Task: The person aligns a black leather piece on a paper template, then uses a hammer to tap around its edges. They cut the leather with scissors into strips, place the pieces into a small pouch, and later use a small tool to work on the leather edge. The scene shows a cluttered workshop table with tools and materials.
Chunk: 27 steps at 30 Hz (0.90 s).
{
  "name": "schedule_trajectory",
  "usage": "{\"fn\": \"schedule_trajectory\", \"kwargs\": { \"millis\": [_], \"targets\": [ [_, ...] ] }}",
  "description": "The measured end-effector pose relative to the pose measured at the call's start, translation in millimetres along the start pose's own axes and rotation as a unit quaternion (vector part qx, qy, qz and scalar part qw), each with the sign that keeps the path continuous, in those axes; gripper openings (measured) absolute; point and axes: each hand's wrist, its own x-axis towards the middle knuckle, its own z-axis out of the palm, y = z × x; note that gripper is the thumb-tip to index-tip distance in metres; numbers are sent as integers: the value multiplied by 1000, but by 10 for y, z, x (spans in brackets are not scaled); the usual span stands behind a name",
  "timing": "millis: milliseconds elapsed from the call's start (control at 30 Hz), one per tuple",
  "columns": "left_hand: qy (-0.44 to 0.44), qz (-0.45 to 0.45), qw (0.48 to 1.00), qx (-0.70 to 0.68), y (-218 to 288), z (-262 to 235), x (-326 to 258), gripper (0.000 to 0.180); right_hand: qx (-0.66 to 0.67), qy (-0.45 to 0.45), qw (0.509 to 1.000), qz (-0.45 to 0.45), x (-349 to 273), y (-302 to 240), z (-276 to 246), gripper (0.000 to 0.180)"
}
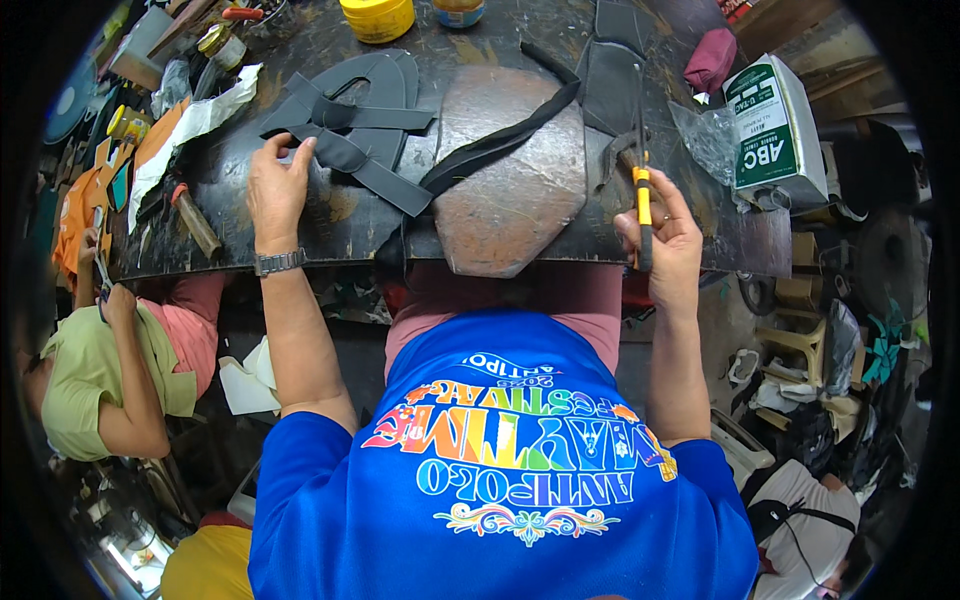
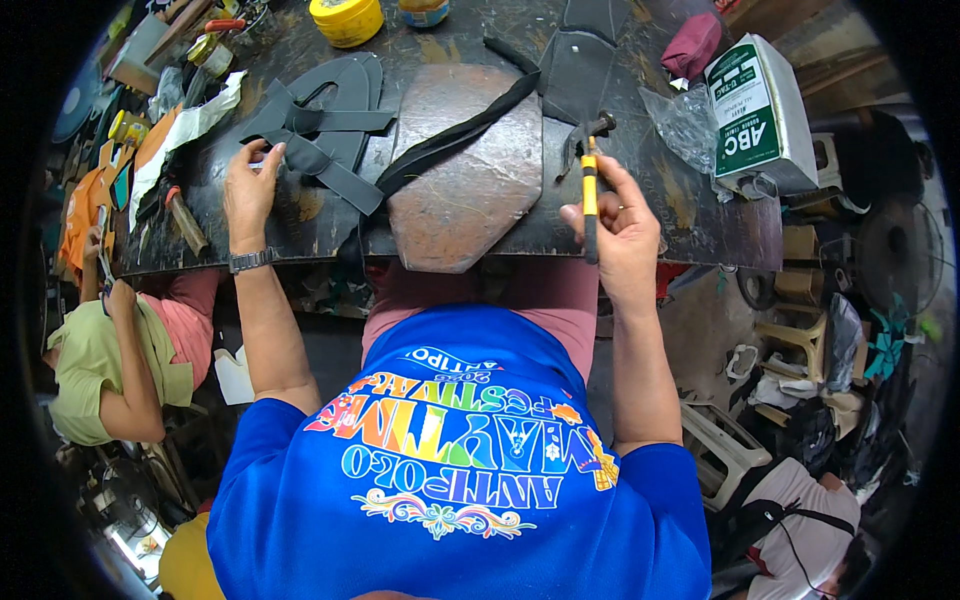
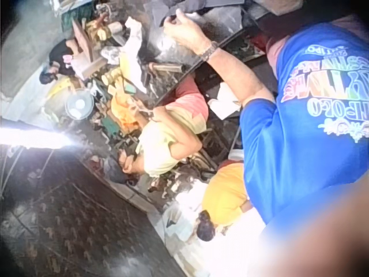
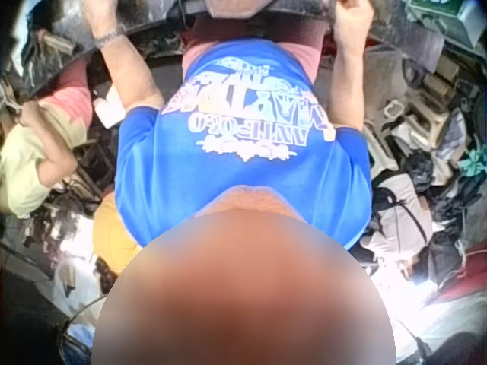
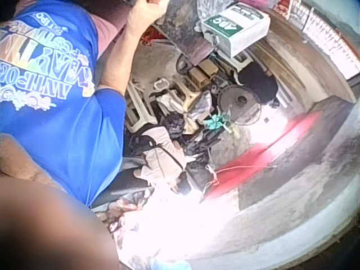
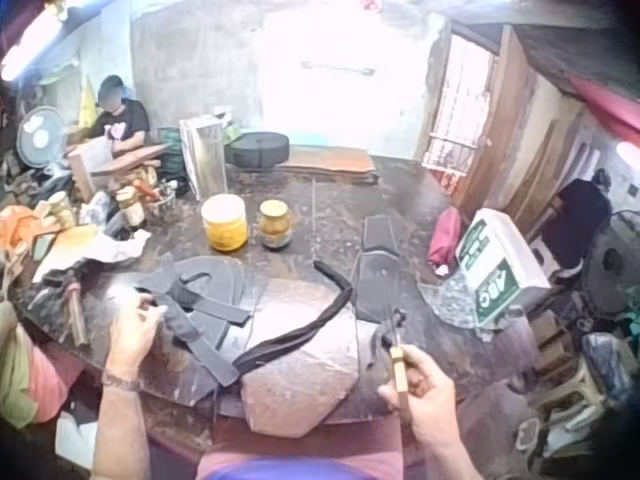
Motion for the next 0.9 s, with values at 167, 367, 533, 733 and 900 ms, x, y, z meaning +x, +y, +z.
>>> {"fn": "schedule_trajectory", "kwargs": {
  "millis": [167,367,533,733,900],
  "targets": [
    [-20,95,986,-139,485,-97,-203,38,-6,15,999,50,-9,22,-30,67],
    [-178,195,943,-204,784,168,-213,22,-38,-67,997,31,-87,121,176,67],
    [-111,236,965,23,424,198,382,26,-38,-70,996,28,-163,155,154,66],
    [-255,190,947,49,295,218,664,17,-32,-69,996,38,-203,178,152,69],
    [-265,175,942,-107,269,168,791,14,-20,-69,996,46,-195,141,172,71]
  ]
}}
